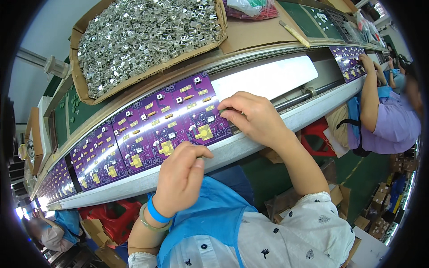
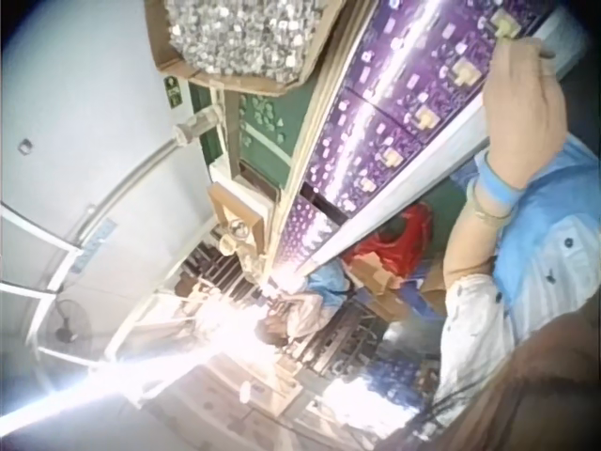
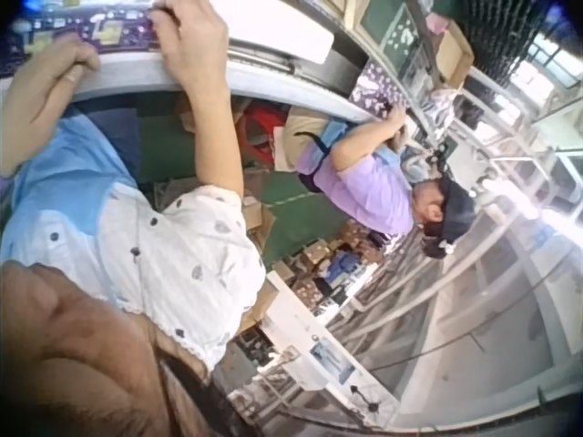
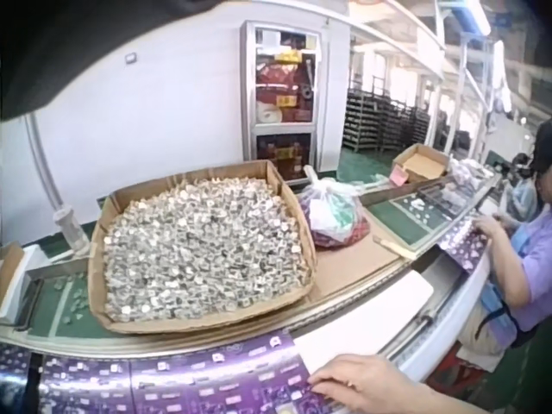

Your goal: The person places small electronic components onto a purple circuit board moving along a conveyor belt. They pick components from a nearby cardboard box and position them onto specific spots on the board, occasionally adjusting the board's position.

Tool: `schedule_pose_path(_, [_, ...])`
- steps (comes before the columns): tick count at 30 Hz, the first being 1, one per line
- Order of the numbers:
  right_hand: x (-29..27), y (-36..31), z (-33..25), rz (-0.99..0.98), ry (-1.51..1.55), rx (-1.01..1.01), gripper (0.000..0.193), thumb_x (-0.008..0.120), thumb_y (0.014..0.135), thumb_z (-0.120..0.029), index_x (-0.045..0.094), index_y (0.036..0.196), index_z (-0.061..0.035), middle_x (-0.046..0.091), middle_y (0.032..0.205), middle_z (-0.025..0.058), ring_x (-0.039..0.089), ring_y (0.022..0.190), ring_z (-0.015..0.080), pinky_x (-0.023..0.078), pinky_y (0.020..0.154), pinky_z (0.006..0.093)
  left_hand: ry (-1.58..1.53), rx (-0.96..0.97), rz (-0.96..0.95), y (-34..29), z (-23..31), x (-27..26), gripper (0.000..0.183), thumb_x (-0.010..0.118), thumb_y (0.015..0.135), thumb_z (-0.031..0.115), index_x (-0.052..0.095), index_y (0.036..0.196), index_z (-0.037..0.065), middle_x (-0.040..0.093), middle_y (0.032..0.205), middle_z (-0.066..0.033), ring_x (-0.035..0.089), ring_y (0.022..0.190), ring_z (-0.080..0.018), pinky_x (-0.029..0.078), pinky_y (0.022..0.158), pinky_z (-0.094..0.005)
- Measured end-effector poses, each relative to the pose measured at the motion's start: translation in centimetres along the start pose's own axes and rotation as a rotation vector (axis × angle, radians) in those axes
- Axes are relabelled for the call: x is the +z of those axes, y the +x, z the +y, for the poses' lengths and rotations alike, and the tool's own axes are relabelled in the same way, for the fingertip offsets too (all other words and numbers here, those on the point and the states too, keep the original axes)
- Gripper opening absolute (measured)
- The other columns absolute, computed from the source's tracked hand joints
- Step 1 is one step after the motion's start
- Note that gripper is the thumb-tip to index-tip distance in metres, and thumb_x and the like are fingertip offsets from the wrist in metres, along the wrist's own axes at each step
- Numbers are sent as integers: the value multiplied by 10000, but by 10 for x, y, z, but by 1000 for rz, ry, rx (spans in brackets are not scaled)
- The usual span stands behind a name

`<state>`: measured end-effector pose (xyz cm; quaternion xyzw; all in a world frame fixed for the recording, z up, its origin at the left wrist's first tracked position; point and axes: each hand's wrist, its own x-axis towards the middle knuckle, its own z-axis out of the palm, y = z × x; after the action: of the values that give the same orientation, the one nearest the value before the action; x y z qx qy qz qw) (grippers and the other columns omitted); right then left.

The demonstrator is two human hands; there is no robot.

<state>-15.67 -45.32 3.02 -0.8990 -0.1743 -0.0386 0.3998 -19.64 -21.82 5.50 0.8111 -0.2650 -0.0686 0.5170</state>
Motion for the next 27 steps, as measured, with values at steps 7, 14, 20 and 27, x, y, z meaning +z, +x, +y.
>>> schedule_pose_path(7, [2,3,-2,-14,-55,-48,138,703,879,-68,698,1005,-14,688,923,123,682,823,310,553,735,374,615,163,73,3,-23,29,360,781,804,241,705,1113,75,506,778,-68,594,701,-221,501,577,-362])
schedule_pose_path(14, [4,7,-7,-13,-105,-95,131,708,859,-50,691,982,-6,679,901,113,675,795,306,555,710,373,731,175,43,2,-20,32,503,755,809,372,703,1207,69,496,784,-29,564,702,-182,488,575,-310])
schedule_pose_path(20, [7,9,-3,3,-136,-154,136,713,838,-21,689,969,9,687,885,120,683,795,303,565,695,378,694,180,11,3,-23,31,486,733,836,381,707,1192,50,506,788,-28,558,707,-169,486,574,-303])
schedule_pose_path(27, [11,12,-3,18,-136,-177,151,738,813,5,695,958,11,686,868,125,680,777,285,558,674,363,674,189,-16,6,-23,28,484,727,846,375,704,1189,33,509,788,-31,557,713,-167,492,563,-295])
